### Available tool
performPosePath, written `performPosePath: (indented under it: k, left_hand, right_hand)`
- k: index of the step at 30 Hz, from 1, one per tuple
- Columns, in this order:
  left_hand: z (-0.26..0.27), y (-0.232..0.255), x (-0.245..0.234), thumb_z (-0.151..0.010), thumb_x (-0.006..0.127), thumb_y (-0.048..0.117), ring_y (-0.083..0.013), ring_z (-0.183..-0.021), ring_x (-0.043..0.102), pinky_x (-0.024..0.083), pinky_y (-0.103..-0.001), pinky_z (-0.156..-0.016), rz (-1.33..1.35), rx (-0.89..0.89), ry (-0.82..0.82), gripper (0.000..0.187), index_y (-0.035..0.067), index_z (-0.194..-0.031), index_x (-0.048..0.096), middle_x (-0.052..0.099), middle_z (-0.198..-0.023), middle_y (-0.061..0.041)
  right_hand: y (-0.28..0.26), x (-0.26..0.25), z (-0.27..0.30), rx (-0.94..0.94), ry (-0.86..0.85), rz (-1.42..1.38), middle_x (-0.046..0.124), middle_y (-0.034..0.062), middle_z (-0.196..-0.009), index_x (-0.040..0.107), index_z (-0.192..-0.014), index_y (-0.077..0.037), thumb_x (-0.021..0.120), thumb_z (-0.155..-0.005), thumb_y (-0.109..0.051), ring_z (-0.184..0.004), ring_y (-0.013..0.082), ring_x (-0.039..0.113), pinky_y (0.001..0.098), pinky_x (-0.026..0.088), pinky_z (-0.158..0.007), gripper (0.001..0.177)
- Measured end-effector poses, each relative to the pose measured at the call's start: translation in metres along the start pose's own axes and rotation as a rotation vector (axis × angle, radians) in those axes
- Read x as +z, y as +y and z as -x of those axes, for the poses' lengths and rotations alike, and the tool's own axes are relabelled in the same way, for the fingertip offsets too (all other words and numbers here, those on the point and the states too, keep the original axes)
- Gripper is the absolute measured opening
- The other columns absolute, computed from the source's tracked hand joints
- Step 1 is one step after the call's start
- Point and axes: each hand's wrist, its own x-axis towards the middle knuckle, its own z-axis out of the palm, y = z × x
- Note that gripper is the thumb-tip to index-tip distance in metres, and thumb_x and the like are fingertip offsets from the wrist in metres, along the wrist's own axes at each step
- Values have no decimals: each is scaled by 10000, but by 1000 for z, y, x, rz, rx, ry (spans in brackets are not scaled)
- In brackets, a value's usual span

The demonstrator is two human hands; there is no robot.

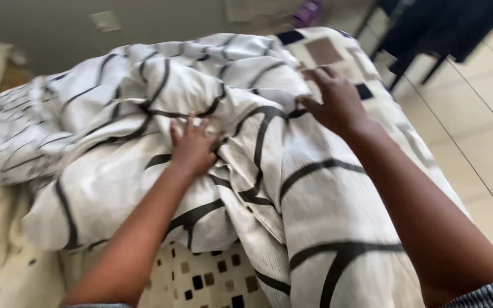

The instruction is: The person gathers a patterned duvet and a cream blanket from a bed and places them on a chair before fluffing a pillow and setting it at the head of the bed.

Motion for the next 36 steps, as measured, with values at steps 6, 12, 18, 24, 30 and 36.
performPosePath:
  k: [6, 12, 18, 24, 30, 36]
  left_hand:
    - [-20, 86, -53, -879, 689, 243, -316, -1467, 399, 214, -558, -1211, 180, 298, 414, 516, 102, -1367, 601, 525, -1460, -132]
    - [8, 219, -73, -890, 714, 461, -322, -1450, 362, 181, -551, -1203, 349, 832, 417, 662, 83, -1408, 548, 506, -1469, -134]
    - [54, 294, -57, -862, 710, 550, -295, -1513, 282, 109, -541, -1244, 359, 1149, 332, 789, 125, -1488, 487, 448, -1541, -91]
    - [101, 326, -46, -847, 717, 581, -287, -1517, 237, 86, -551, -1241, 238, 1275, 211, 815, 142, -1481, 455, 412, -1548, -90]
    - [140, 377, -30, -796, 733, 598, -290, -1519, 215, 50, -556, -1237, 171, 1416, 96, 867, 160, -1484, 439, 394, -1560, -74]
    - [209, 447, -3, -725, 759, 691, -356, -1500, 169, 20, -602, -1206, -40, 1527, -116, 1018, 135, -1495, 391, 337, -1570, -135]
  right_hand:
    - [0, -51, 70, 132, -24, -15, 591, 190, -1372, 606, -1382, -86, 798, -867, -261, -1121, 417, 633, 502, 526, -904, 577]
    - [6, -100, 176, 253, 105, 73, 611, 179, -1340, 616, -1347, -79, 805, -866, -253, -1161, 408, 627, 493, 520, -950, 546]
    - [-7, -125, 283, 483, 138, 149, 627, 158, -1285, 618, -1320, -79, 782, -839, -250, -1137, 379, 630, 494, 520, -921, 536]
    - [-50, -124, 381, 638, 220, 295, 621, 170, -1275, 623, -1328, -91, 787, -867, -303, -1143, 393, 600, 505, 510, -936, 534]
    - [-73, -105, 476, 871, 328, 199, 636, 148, -1284, 630, -1315, -117, 773, -840, -323, -1151, 375, 609, 492, 500, -985, 537]
    - [-82, -96, 562, 1076, 404, 109, 622, 146, -1299, 607, -1329, -116, 765, -871, -289, -1132, 356, 638, 469, 528, -953, 515]
